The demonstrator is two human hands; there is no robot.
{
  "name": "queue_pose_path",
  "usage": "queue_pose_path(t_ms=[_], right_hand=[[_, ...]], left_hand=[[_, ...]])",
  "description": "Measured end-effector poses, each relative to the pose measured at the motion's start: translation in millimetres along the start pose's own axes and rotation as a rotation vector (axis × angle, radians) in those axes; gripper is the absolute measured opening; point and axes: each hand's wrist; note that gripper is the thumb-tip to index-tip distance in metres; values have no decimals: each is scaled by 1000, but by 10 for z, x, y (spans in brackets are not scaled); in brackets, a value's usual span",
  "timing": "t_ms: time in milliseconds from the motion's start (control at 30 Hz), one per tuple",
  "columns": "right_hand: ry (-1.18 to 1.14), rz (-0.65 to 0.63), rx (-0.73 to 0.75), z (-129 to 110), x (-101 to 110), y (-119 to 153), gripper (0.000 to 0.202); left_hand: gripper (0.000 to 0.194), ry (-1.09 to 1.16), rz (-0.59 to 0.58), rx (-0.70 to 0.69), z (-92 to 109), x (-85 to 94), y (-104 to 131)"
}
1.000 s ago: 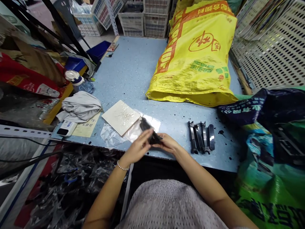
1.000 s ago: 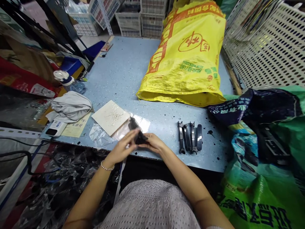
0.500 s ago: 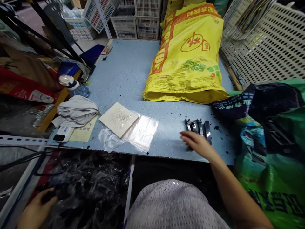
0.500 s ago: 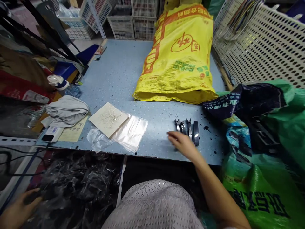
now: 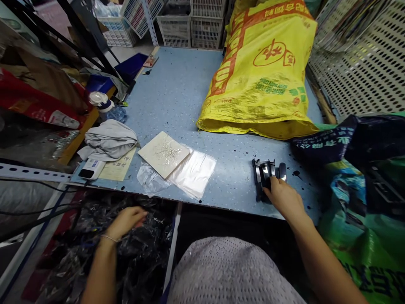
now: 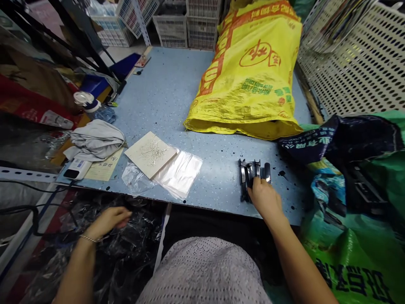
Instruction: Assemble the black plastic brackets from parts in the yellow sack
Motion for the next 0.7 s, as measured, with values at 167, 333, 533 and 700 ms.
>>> queue_pose_path(t_ms=[167, 333, 533, 700], right_hand=[[-168, -39, 55, -67, -45, -157, 32], [-1046, -127, 285, -206, -65, -291, 42], [-1912, -776, 453, -1100, 135, -312, 34], [-2057, -828, 414, -1658, 120, -509, 29]], left_hand=[[24, -99, 253, -665, 1148, -1128, -586], [10, -72, 401, -672, 1524, -1288, -1079], [20, 490, 117, -559, 1389, -908, -1160], [6, 156, 239, -739, 1414, -843, -1009]])
Point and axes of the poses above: each hand's wrist, its own y-axis away from the middle knuckle, its own x-axis out of the back of the hand, z = x × y, and after that the axes turned 7 degrees about -z, right-handed
